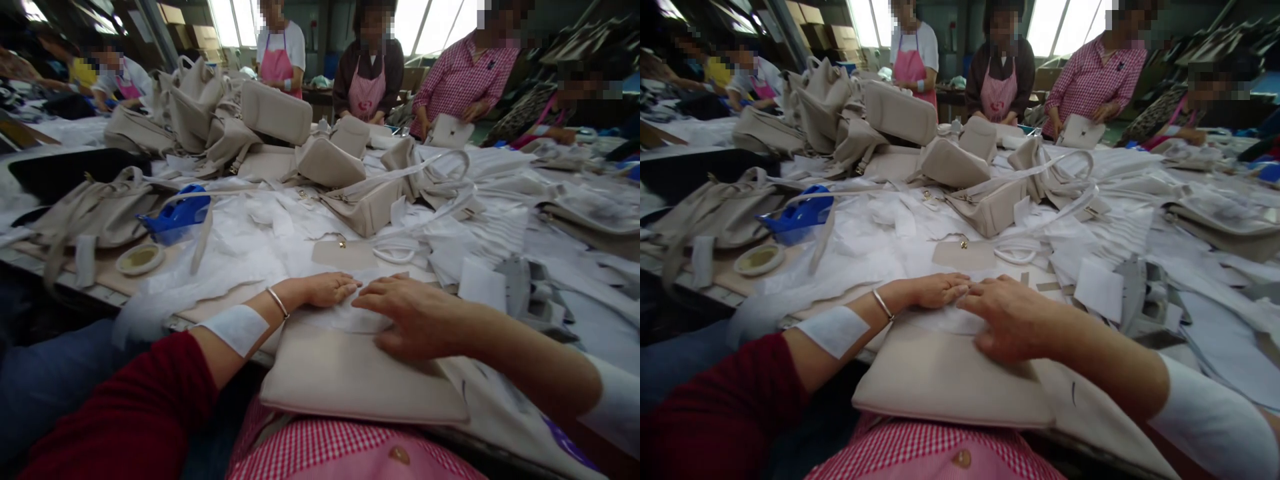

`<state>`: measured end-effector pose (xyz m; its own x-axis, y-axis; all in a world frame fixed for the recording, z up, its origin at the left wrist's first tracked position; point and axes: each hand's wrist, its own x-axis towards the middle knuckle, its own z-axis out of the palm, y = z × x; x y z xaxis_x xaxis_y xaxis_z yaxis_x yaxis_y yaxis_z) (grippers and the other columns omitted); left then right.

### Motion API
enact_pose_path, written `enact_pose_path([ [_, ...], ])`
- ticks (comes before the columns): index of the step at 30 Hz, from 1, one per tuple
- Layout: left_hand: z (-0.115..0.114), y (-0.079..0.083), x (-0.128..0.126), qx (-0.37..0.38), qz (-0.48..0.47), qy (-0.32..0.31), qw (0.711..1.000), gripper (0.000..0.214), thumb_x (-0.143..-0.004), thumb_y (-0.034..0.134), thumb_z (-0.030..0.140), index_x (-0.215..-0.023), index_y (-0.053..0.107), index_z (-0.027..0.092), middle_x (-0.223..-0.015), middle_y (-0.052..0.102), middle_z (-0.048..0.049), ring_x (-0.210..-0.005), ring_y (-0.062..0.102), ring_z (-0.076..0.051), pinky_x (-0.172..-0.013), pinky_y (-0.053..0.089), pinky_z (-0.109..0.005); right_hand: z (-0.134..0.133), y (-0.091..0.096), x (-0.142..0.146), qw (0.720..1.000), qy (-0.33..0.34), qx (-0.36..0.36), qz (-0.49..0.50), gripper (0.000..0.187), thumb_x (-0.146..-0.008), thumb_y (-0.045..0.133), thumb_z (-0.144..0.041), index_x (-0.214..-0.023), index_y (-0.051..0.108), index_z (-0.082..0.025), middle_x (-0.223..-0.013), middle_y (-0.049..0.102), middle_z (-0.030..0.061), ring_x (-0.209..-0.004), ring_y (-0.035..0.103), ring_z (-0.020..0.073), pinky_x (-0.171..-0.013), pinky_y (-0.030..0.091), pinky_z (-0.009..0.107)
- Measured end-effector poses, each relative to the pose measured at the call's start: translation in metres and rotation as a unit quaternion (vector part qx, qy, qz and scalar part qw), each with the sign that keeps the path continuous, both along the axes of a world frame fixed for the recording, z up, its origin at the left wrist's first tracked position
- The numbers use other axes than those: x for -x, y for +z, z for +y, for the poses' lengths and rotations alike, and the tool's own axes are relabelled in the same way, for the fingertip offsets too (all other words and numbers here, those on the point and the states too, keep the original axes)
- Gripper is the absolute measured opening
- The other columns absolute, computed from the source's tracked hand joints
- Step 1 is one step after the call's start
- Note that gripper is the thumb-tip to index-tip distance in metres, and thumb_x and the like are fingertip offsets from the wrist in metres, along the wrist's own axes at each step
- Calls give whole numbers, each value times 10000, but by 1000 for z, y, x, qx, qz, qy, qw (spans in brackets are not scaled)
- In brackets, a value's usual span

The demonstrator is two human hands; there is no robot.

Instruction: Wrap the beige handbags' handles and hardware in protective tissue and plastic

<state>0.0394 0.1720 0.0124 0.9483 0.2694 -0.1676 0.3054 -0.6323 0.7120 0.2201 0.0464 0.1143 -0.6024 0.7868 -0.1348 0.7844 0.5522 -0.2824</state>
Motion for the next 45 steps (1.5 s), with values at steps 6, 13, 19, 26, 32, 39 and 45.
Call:
enact_pose_path([
  [6, 5, -2, -2, -10, 10, 18, 1000, 495, -999, 274, 378, -1352, 549, 168, -1430, 542, -63, -1333, 463, -171, -1134, 269, -249, 2, -18, 23, 981, -2, -81, -174, 196, -823, 510, -84, -885, 687, -142, -844, 707, 130, -773, 644, 266, -745, 412, 400],
  [13, -5, 3, -2, -32, 49, 71, 996, 569, -983, 272, 488, -1384, 510, 162, -1468, 488, -123, -1346, 444, -245, -1140, 289, -357, -3, -12, -17, 977, 13, -121, -173, 151, -855, 544, -116, -804, 674, -174, -810, 680, 91, -783, 609, 236, -746, 375, 370],
  [19, -21, 12, 5, -66, 108, 86, 988, 712, -922, 344, 618, -1505, 314, 210, -1579, 272, -179, -1439, 243, -396, -1091, 179, -695, -5, 8, -46, 996, -50, 3, -69, 226, -717, 528, -17, -712, 680, -183, -748, 695, 47, -740, 632, 180, -704, 439, 291],
  [26, -29, 18, 7, -121, 141, 80, 979, 705, -925, 281, 641, -1519, 256, 262, -1605, 212, -147, -1454, 198, -386, -1092, 174, -711, 25, 19, 0, 981, -125, -64, 130, 335, -890, 502, -231, -1182, 649, -160, -1159, 702, 112, -1054, 649, 230, -926, 488, 352],
  [32, -30, 12, 6, -122, 93, 70, 986, 770, -860, 517, 477, -1530, 164, 337, -1622, 164, -108, -1457, 186, -385, -1067, 224, -734, 39, -50, 37, 986, -134, 102, 18, 842, -913, 446, -570, -1534, 221, -48, -1561, 286, 225, -1442, 277, 339, -1160, 257, 507],
  [39, -34, 8, 26, -161, 24, 115, 980, 669, -874, 518, 478, -1434, 394, 134, -1516, 376, -194, -1427, 288, -345, -1154, 227, -588, 31, -80, 0, 974, -140, 163, -66, 1034, -828, 326, -797, -1557, 128, -92, -1613, 111, 171, -1482, 110, 366, -1182, 124, 568],
  [45, -41, 13, 37, -175, 43, 43, 983, 673, -895, 444, 611, -1473, 367, 275, -1568, 301, -169, -1427, 288, -389, -1104, 183, -694, 26, -80, -12, 969, -166, 148, -107, 949, -868, 341, -727, -1538, 229, -63, -1594, 208, 181, -1461, 215, 360, -1175, 192, 536],
])
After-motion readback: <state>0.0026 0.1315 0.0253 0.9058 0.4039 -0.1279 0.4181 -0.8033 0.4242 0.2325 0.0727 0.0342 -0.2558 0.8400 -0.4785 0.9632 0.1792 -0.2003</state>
